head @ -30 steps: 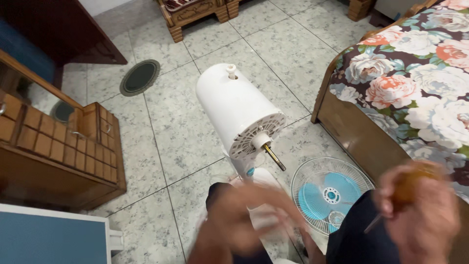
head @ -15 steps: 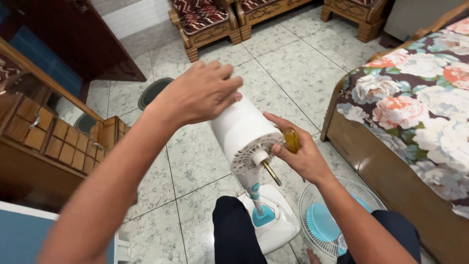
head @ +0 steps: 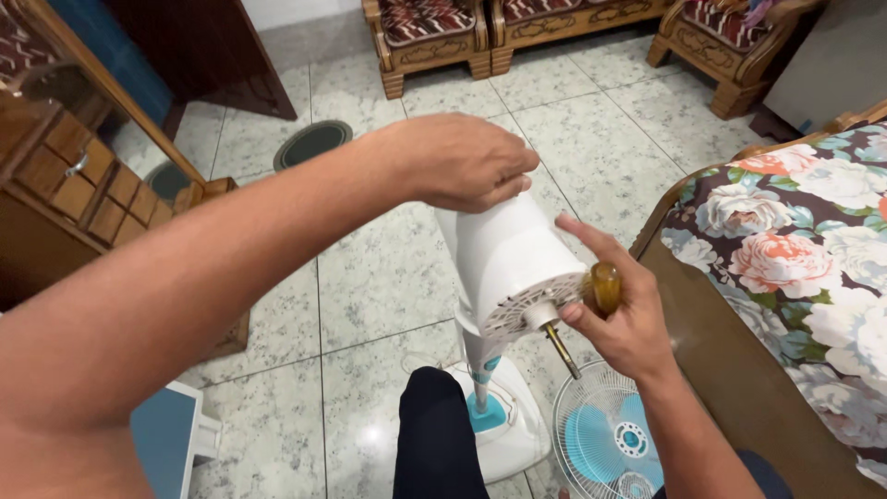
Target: The person uses a screwdriver to loosen and remove screws from the back of a white pedestal fan's motor housing. They remove the rear casing and set it aside, then continue to unscrew components from the fan's neck.
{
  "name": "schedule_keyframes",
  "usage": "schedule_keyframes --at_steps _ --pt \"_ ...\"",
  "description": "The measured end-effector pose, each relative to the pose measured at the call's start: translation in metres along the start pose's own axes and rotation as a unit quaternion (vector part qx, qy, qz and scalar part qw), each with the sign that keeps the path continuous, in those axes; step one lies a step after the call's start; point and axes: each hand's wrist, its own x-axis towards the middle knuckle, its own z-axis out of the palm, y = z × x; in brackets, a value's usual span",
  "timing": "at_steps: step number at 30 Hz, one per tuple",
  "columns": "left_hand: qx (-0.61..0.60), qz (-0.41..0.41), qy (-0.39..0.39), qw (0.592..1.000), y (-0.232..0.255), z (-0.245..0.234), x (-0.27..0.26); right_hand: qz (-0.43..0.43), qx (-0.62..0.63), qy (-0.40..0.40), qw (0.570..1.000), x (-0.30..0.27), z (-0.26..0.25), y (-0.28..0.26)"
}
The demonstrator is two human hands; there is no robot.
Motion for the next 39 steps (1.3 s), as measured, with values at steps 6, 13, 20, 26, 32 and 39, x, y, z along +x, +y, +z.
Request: schedule_keyframes --at_steps 6,13,20,26,32,39 --pt "-0.013 0.022 0.018 1.0 0.005 -0.003 -0.002 -0.044 -0.088 -0.001 0.995 0.01 0.011 -0.023" --pt "-0.036 -0.048 -0.023 0.998 0.017 -0.006 -0.002 -0.025 -0.066 0.019 0.997 0.005 0.019 -0.028" --pt "0.019 -0.071 0.035 0.997 0.023 0.002 0.006 -0.026 -0.069 0.03 0.997 0.001 0.022 -0.029" --pt "0.072 0.0 -0.013 0.997 0.018 -0.009 0.002 -0.027 -0.072 0.036 0.996 0.001 0.02 -0.029" --pt "0.083 0.065 -0.012 0.994 0.009 -0.01 -0.004 -0.025 -0.075 0.034 0.996 0.001 0.022 -0.03" --pt "0.022 -0.036 -0.05 0.998 0.021 -0.002 0.006 -0.019 -0.077 0.036 0.996 -0.001 0.022 -0.03"
